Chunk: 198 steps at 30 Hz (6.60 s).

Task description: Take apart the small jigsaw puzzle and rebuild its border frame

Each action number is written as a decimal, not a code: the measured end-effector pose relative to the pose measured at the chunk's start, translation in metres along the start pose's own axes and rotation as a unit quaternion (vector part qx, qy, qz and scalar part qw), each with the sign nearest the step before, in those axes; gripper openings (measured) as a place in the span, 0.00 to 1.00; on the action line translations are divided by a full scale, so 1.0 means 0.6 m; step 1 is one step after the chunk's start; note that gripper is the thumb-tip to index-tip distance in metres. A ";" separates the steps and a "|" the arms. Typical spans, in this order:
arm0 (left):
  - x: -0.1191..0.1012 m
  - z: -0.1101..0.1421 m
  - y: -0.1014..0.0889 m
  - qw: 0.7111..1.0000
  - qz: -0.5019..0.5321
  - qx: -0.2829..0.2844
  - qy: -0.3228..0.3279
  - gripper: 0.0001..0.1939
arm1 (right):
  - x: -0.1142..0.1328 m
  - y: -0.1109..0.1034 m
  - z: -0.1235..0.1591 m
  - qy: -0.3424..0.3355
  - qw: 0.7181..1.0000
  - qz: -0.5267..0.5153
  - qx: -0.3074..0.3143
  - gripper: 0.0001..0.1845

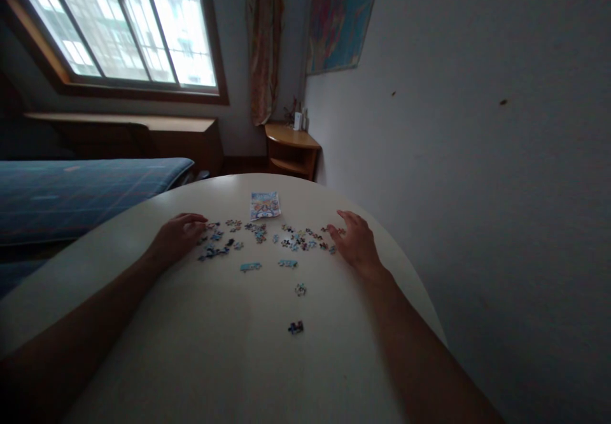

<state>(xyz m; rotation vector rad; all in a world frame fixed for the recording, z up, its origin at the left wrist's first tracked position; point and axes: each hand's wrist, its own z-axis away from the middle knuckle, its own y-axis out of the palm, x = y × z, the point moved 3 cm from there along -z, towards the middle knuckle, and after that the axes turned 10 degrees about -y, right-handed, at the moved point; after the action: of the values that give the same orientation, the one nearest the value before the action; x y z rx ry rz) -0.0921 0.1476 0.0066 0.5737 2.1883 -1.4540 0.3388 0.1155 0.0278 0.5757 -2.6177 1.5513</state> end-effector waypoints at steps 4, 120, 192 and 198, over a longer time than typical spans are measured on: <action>0.006 -0.005 0.007 0.999 0.016 0.018 -0.027 0.18 | -0.017 0.040 0.011 0.052 0.989 0.044 0.132 0.35; -0.059 0.042 -0.008 0.957 0.029 0.189 0.219 0.09 | 0.007 0.061 0.005 0.007 0.984 0.051 0.170 0.33; -0.023 0.026 0.004 0.991 -0.063 0.064 0.096 0.14 | 0.043 0.048 0.001 -0.097 0.979 -0.092 0.153 0.28; -0.004 0.014 -0.010 0.998 -0.053 0.030 0.011 0.11 | 0.051 0.046 0.000 -0.108 0.974 -0.117 0.158 0.24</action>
<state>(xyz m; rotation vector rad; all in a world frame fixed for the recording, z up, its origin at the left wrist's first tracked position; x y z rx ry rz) -0.0924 0.1372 0.0093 0.5028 2.2290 -1.5805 0.3009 0.1184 0.0118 1.0901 -2.3386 1.9306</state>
